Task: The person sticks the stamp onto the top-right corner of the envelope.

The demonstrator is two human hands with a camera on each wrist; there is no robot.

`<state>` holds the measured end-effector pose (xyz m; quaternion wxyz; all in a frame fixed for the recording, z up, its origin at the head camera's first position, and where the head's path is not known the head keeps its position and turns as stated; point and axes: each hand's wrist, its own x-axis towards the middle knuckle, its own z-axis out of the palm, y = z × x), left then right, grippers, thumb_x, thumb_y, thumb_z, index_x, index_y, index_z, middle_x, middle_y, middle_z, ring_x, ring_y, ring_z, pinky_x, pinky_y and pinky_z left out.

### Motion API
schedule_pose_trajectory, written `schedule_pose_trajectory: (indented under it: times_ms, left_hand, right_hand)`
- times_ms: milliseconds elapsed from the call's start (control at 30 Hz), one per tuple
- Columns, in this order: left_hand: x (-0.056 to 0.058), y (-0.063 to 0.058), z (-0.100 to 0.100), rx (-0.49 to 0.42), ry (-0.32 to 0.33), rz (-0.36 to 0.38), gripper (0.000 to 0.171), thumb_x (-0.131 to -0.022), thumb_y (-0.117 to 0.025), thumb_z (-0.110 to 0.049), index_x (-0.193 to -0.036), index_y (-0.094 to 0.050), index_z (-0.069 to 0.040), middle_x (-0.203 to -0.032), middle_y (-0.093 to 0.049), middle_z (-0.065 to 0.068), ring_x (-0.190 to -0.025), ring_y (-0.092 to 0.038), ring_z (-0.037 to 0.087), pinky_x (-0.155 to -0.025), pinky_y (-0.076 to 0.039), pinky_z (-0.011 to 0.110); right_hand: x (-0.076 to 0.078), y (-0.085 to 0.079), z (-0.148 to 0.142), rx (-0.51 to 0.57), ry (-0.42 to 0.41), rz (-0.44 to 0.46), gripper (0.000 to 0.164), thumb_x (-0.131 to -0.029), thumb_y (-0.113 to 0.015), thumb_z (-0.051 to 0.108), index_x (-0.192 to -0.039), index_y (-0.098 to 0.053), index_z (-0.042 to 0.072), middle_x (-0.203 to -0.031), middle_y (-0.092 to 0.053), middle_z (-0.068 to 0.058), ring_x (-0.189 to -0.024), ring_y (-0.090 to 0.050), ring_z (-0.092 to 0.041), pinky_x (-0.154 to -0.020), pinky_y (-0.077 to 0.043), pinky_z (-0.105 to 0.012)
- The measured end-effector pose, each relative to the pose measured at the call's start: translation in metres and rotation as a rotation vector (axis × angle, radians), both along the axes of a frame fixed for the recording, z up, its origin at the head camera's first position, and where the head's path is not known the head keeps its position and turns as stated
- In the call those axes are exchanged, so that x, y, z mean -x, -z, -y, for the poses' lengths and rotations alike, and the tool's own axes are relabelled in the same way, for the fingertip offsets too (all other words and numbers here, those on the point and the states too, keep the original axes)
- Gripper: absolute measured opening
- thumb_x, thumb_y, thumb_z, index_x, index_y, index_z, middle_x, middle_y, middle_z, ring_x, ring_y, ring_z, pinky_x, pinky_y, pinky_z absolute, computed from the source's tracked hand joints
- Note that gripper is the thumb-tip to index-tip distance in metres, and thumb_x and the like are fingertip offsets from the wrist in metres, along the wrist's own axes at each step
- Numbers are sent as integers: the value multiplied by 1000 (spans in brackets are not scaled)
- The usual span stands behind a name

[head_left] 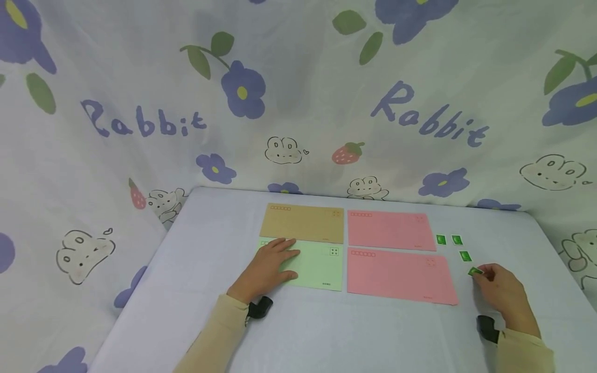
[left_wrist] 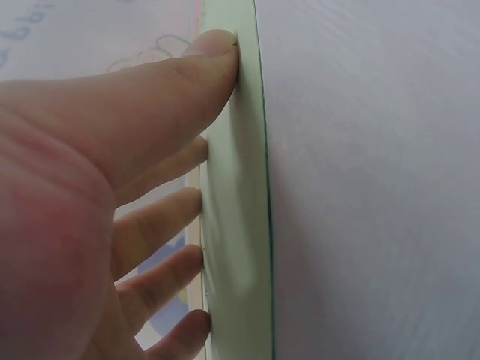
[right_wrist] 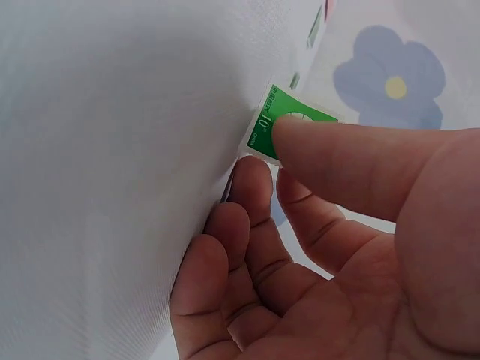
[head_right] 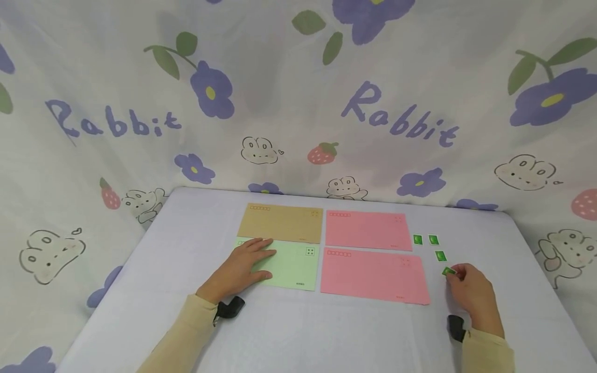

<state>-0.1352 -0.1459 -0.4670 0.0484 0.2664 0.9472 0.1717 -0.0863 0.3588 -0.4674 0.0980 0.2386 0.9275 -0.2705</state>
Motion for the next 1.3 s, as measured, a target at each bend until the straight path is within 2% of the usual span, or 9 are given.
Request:
schedule_pose_trajectory:
  times_ms: [167,467,1000,1300]
  left_hand:
    - [1,-1,-1,4,3,-3,58,-82,-67,-43,-132,-54,-16,-146,-36,3,-136,-26,26,-106,-28,52]
    - [1,-2,-2,-12,10,-13,58,-81,-68,-41,-131,-55,-15,-145,-37,4,-135,-28,27,-104,-29,53]
    - [-1,-5,-2,-18,11,-21,58,-81,-68,-41,-130,-55,-14,-145,-38,4,-135,-29,27,-105,-29,52]
    - [-1,-3,0,-19,7,-16,58,-81,-68,-41,-131,-55,-15,-146,-37,4,-135,-28,26,-105,-29,52]
  right_hand:
    - [1,-3,0,-4,2,-10,39,-94,-47,19,-117,-43,-12,-100,-49,-26,-89,-45,-36,-65,-42,-39]
    - [2,-2,0,-10,54,-20,39,-93,-48,20,-117,-45,-10,-102,-48,-25,-89,-45,-36,-66,-41,-39]
    - [0,-9,4,-7,25,-72,40,-93,-47,20,-120,-46,-9,-106,-50,-27,-92,-47,-37,-63,-42,-36]
    - [-1,-15,14,-31,26,-118,40,-92,-51,20,-118,-49,-9,-101,-53,-25,-86,-50,-33,-56,-41,-31]
